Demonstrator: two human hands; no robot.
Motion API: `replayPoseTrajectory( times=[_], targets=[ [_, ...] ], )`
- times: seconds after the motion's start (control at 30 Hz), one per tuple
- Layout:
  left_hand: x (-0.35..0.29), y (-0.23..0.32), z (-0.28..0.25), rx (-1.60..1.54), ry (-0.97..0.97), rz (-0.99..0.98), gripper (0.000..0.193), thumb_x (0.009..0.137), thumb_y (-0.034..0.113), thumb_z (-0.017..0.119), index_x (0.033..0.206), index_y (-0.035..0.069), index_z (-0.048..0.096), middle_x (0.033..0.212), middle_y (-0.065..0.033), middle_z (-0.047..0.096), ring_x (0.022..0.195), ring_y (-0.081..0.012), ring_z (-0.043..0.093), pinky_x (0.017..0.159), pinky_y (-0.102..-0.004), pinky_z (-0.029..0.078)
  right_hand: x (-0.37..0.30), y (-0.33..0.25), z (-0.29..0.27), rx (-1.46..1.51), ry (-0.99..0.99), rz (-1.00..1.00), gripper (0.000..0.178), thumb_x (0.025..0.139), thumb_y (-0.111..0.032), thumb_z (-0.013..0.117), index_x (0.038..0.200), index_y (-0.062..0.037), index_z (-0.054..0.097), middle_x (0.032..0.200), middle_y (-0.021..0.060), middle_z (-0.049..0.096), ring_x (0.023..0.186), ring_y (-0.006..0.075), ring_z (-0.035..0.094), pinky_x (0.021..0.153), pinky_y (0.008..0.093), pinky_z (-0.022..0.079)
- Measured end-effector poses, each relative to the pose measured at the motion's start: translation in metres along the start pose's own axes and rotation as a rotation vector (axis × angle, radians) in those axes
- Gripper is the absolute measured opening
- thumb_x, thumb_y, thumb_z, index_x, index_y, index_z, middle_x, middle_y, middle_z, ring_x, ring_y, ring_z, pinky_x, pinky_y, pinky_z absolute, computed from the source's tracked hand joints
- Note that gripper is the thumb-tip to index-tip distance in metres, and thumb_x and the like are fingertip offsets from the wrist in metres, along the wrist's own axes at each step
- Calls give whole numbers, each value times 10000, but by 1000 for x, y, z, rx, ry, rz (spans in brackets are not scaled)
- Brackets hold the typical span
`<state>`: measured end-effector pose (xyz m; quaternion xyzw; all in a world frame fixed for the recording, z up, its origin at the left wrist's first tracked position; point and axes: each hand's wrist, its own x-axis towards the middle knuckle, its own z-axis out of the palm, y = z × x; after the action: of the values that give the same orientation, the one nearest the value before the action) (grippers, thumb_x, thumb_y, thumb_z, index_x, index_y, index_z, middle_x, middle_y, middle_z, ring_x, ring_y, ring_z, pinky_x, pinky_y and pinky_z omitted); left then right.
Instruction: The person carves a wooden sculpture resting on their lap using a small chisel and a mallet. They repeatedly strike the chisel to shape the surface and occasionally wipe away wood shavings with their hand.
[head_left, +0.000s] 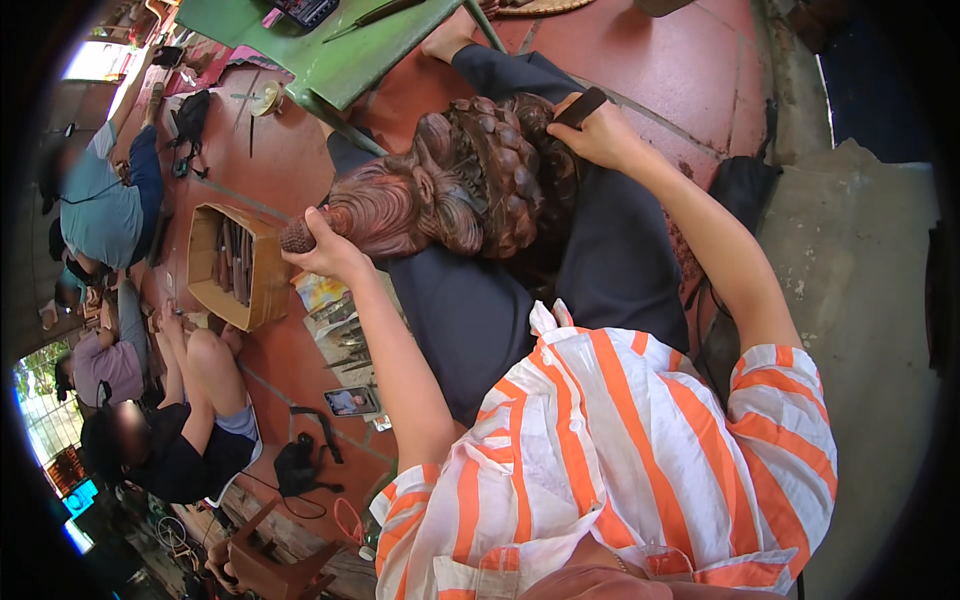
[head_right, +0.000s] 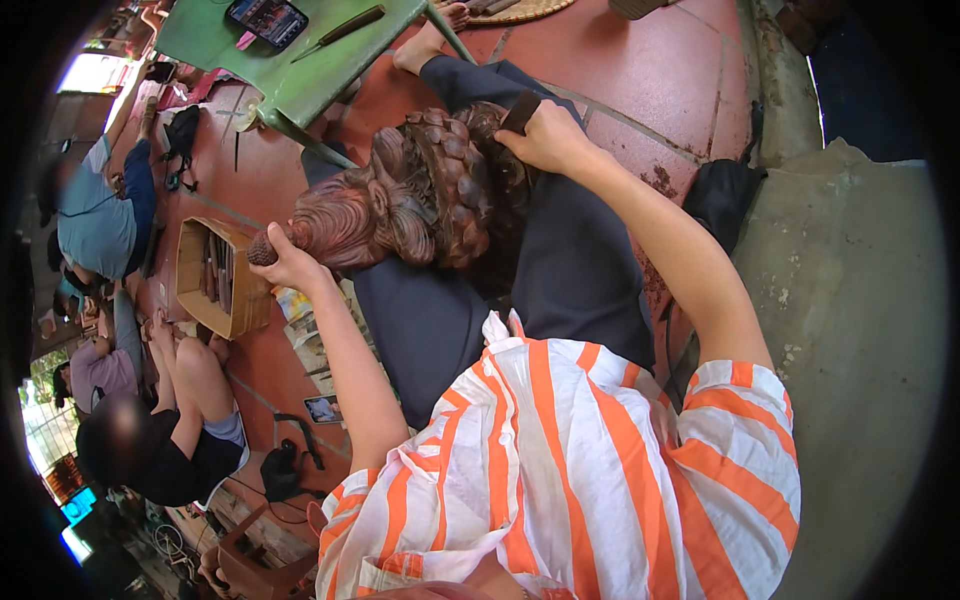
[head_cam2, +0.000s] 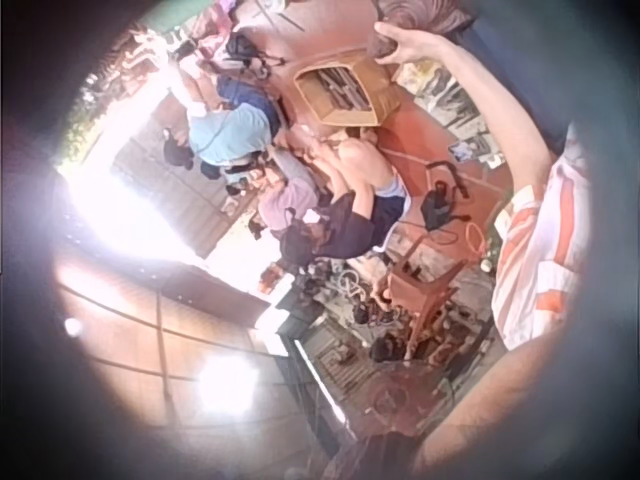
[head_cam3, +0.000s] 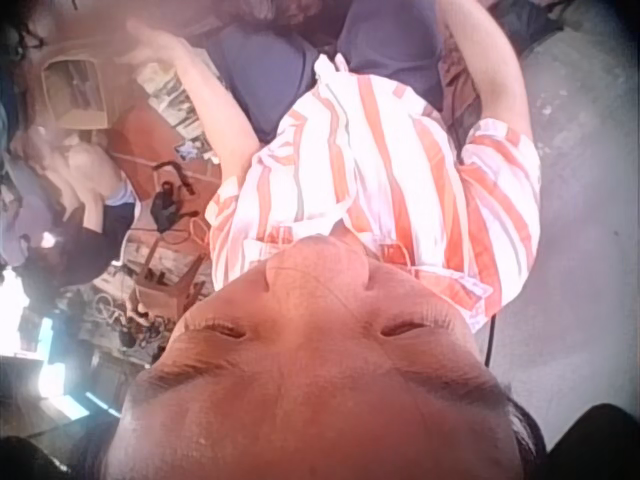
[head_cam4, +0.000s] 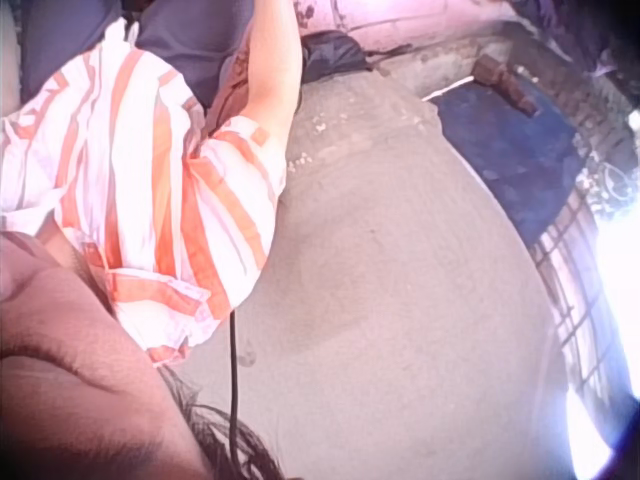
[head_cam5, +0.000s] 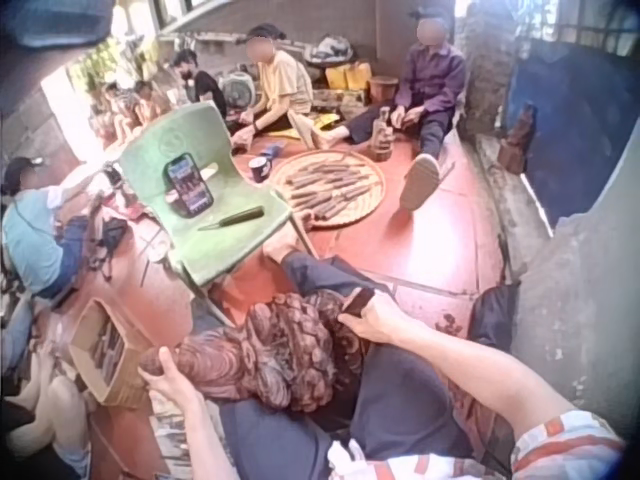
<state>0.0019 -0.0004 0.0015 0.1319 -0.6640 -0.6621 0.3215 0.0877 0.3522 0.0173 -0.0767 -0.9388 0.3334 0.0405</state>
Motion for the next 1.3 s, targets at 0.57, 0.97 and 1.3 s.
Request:
replayPoseTrajectory(
  times=[0.57,0.97,1.3],
  targets=[
    [1,-3,-2,77,23,61,772,855,256,717,1412,-71,294,1260,-210,524,1043,-256,602,898,-341,517,-8,-17,-1,55,72,-93,395,774,-352,730,957,-9,658,1046,230,625,984,414,597,841,466,492],
    [-1,-4,2,-52,-13,-8,776,847,280,722,1403,-70,308,1262,-206,523,1052,-253,594,904,-347,512,4,6,-4,143,-28,43,394,760,-322,740,971,1,659,923,237,660,872,398,641,758,469,507],
    [5,-11,-6,62,7,26,807,846,299,721,1417,-77,294,1332,-222,482,1122,-277,563,958,-358,477,3,-12,-10,36,-26,-7,332,786,-295,728,914,5,669,927,219,669,903,399,640,785,460,507]
  ],
)
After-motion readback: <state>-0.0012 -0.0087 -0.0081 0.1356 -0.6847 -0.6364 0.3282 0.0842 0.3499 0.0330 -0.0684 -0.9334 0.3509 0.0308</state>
